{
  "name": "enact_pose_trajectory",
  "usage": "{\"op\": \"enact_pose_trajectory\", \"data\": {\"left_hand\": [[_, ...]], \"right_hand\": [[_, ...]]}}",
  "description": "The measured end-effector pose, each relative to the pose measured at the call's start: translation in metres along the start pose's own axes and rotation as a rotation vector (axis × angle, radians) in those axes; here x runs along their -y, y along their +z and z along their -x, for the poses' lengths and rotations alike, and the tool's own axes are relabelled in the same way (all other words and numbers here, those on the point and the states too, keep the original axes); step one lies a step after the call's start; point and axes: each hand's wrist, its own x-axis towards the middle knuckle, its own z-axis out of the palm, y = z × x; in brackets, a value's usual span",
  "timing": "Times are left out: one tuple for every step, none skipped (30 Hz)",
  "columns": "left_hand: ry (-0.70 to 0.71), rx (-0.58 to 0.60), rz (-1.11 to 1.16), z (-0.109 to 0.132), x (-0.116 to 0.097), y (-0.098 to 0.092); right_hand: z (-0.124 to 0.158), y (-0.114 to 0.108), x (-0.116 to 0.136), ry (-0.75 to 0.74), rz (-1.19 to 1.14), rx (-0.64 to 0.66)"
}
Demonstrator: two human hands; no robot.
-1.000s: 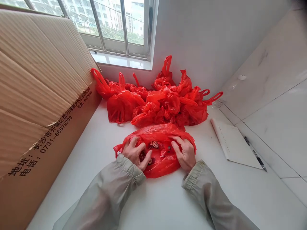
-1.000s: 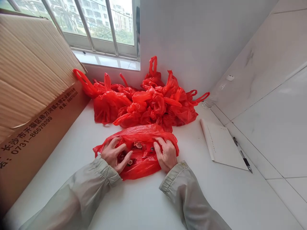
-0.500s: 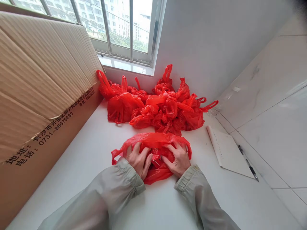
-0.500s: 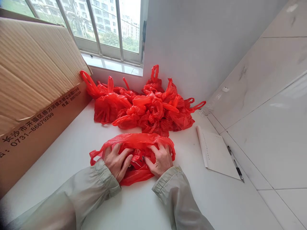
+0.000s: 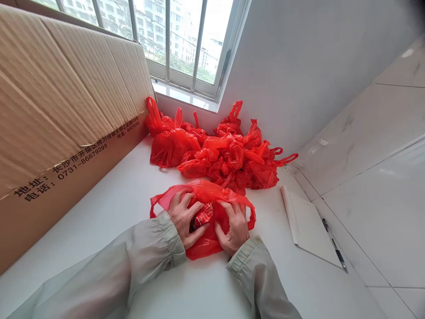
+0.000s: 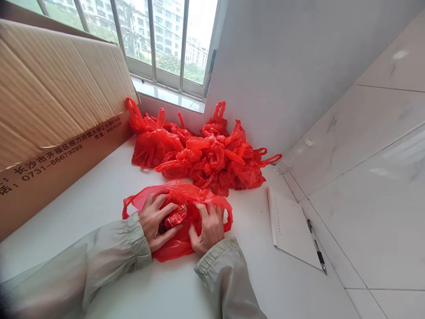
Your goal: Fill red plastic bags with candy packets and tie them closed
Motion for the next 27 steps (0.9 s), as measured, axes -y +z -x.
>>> {"op": "enact_pose_trajectory", "data": {"left_hand": [[-0.001,-0.001,0.024,-0.001,0.001,0.0],[0.002,0.001,0.045,-0.001,0.001,-0.001],[0.014,0.006,0.063,-0.002,0.002,-0.001],[0.031,0.01,0.077,-0.002,0.002,-0.002],[0.049,0.014,0.088,-0.003,0.002,-0.003],[0.065,0.018,0.096,-0.003,0.002,-0.003],[0.075,0.023,0.102,-0.004,0.003,-0.004],[0.077,0.029,0.105,-0.004,0.003,-0.004],[0.072,0.035,0.105,-0.004,0.004,-0.004],[0.064,0.038,0.104,-0.004,0.005,-0.003],[0.056,0.04,0.1,-0.004,0.006,-0.003],[0.049,0.041,0.096,-0.003,0.008,-0.002],[0.043,0.043,0.093,-0.002,0.01,-0.002],[0.035,0.046,0.093,-0.001,0.012,-0.001],[0.026,0.053,0.099,0.0,0.014,-0.001],[0.014,0.061,0.11,0.0,0.016,-0.001],[0.0,0.071,0.128,0.001,0.018,-0.001],[-0.014,0.082,0.15,0.001,0.019,-0.002],[-0.028,0.095,0.175,0.0,0.02,-0.003],[-0.039,0.109,0.202,-0.001,0.02,-0.005],[-0.05,0.123,0.226,-0.002,0.02,-0.006],[-0.063,0.134,0.245,-0.003,0.02,-0.008],[-0.076,0.144,0.261,-0.004,0.02,-0.009],[-0.091,0.153,0.274,-0.006,0.019,-0.01],[-0.105,0.16,0.288,-0.006,0.019,-0.011],[-0.119,0.165,0.303,-0.007,0.02,-0.011],[-0.132,0.167,0.322,-0.008,0.02,-0.012]], "right_hand": [[-0.001,-0.002,0.0,-0.011,-0.038,0.002],[-0.002,-0.004,0.001,-0.022,-0.081,0.006],[-0.004,-0.006,0.002,-0.029,-0.128,0.009],[-0.005,-0.008,0.002,-0.027,-0.174,0.014],[-0.006,-0.01,0.003,-0.013,-0.215,0.024],[-0.007,-0.011,0.004,0.011,-0.247,0.039],[-0.007,-0.012,0.004,0.041,-0.271,0.053],[-0.008,-0.012,0.005,0.074,-0.288,0.061],[-0.008,-0.011,0.005,0.104,-0.298,0.061],[-0.008,-0.011,0.005,0.124,-0.304,0.057],[-0.008,-0.01,0.004,0.134,-0.308,0.049],[-0.008,-0.009,0.004,0.14,-0.315,0.038],[-0.008,-0.008,0.003,0.143,-0.324,0.027],[-0.008,-0.008,0.002,0.145,-0.336,0.02],[-0.008,-0.007,0.002,0.15,-0.349,0.015],[-0.008,-0.006,0.001,0.16,-0.362,0.007],[-0.008,-0.006,0.0,0.173,-0.372,-0.003],[-0.009,-0.006,0.0,0.184,-0.38,-0.012],[-0.009,-0.005,-0.001,0.195,-0.386,-0.019],[-0.009,-0.005,-0.001,0.205,-0.39,-0.026],[-0.009,-0.006,-0.002,0.208,-0.393,-0.026],[-0.009,-0.006,-0.002,0.199,-0.394,-0.017],[-0.009,-0.006,-0.002,0.185,-0.391,-0.006],[-0.009,-0.007,-0.002,0.169,-0.384,0.0],[-0.008,-0.007,-0.002,0.154,-0.376,0.003],[-0.008,-0.008,-0.002,0.143,-0.37,0.003],[-0.007,-0.008,-0.002,0.141,-0.366,-0.003]]}}
